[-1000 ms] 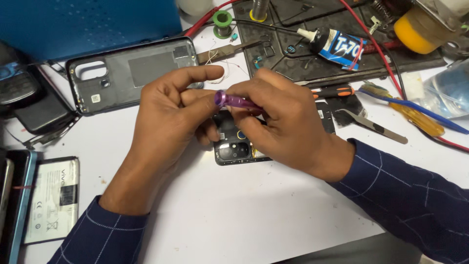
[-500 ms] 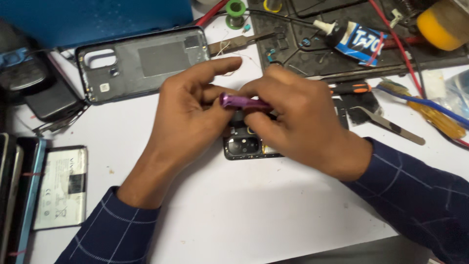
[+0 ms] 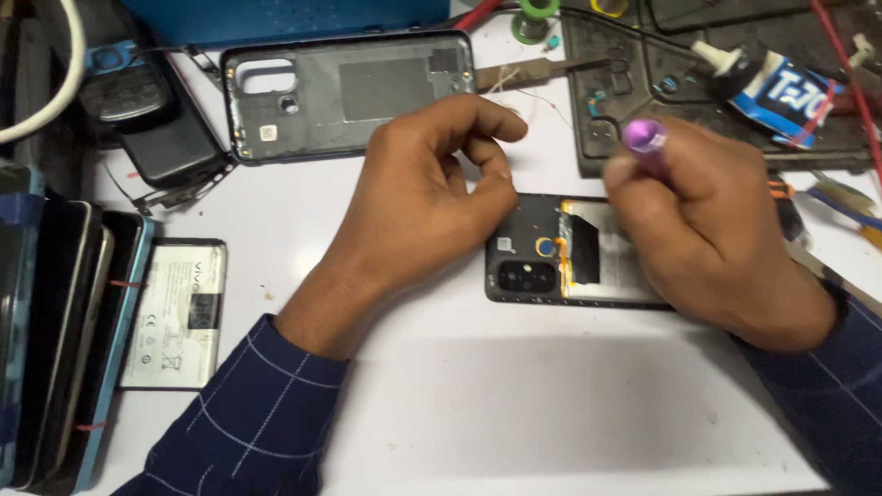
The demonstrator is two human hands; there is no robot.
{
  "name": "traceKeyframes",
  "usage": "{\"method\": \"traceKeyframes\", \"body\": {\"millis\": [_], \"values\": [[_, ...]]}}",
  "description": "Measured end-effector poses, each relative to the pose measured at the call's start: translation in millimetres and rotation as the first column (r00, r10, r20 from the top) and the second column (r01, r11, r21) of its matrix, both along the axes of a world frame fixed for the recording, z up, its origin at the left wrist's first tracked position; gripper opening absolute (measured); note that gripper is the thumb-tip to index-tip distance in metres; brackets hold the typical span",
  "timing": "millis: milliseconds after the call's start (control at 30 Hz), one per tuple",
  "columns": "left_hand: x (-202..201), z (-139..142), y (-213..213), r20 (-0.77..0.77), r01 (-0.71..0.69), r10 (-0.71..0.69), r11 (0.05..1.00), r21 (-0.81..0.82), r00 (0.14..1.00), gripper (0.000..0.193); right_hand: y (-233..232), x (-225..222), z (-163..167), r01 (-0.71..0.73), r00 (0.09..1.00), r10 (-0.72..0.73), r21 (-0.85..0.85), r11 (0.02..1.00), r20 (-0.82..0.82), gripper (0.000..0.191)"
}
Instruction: The person repairs a disassembled smartphone on a white workbench. They press on the internal components, lift the camera module cover aside, and use a purple screwdriver to unscrew and pry at the battery and midframe of the phone, working on the exposed internals throughout the clip.
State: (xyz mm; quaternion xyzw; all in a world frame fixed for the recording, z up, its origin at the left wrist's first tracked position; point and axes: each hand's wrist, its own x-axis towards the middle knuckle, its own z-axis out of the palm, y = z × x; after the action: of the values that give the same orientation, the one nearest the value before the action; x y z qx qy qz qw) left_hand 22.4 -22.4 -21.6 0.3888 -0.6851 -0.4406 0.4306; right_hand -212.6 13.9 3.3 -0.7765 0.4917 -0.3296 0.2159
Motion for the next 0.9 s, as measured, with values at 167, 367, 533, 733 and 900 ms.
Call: {"method": "traceKeyframes", "body": {"millis": [167, 367, 533, 733, 900], "values": [[0.6, -2.2, -2.5, -0.008, -0.020, 0.020, 0.998, 0.056, 1.000, 0.027, 0.6, -7.4, -2.5, -0.044, 0.999, 0.043, 0.115, 0.992, 0.011, 0.008], [2.8, -5.6, -7.9, -0.025, -0.004, 0.006, 0.996, 0.084, 1.000, 0.032, -4.3, -10.3, -12.1, -0.036, 0.992, 0.056, 0.178, 0.983, -0.112, 0.020], [4.6, -5.4, -9.9, -0.031, 0.003, -0.001, 0.996, 0.091, 1.000, 0.033, -7.4, -5.9, -9.6, -0.024, 0.982, 0.072, 0.266, 0.964, -0.174, 0.020], [5.8, -2.3, -10.5, -0.034, 0.016, -0.012, 0.994, 0.112, 0.999, 0.033, -12.5, 1.4, -2.9, -0.090, 0.974, 0.122, 0.167, 0.982, -0.193, 0.016], [6.3, 3.3, -9.3, 0.041, 0.037, -0.043, 0.989, 0.145, 0.998, 0.035, -13.4, 4.3, -0.4, -0.028, 0.983, 0.059, 0.178, 0.984, -0.174, 0.013]]}}
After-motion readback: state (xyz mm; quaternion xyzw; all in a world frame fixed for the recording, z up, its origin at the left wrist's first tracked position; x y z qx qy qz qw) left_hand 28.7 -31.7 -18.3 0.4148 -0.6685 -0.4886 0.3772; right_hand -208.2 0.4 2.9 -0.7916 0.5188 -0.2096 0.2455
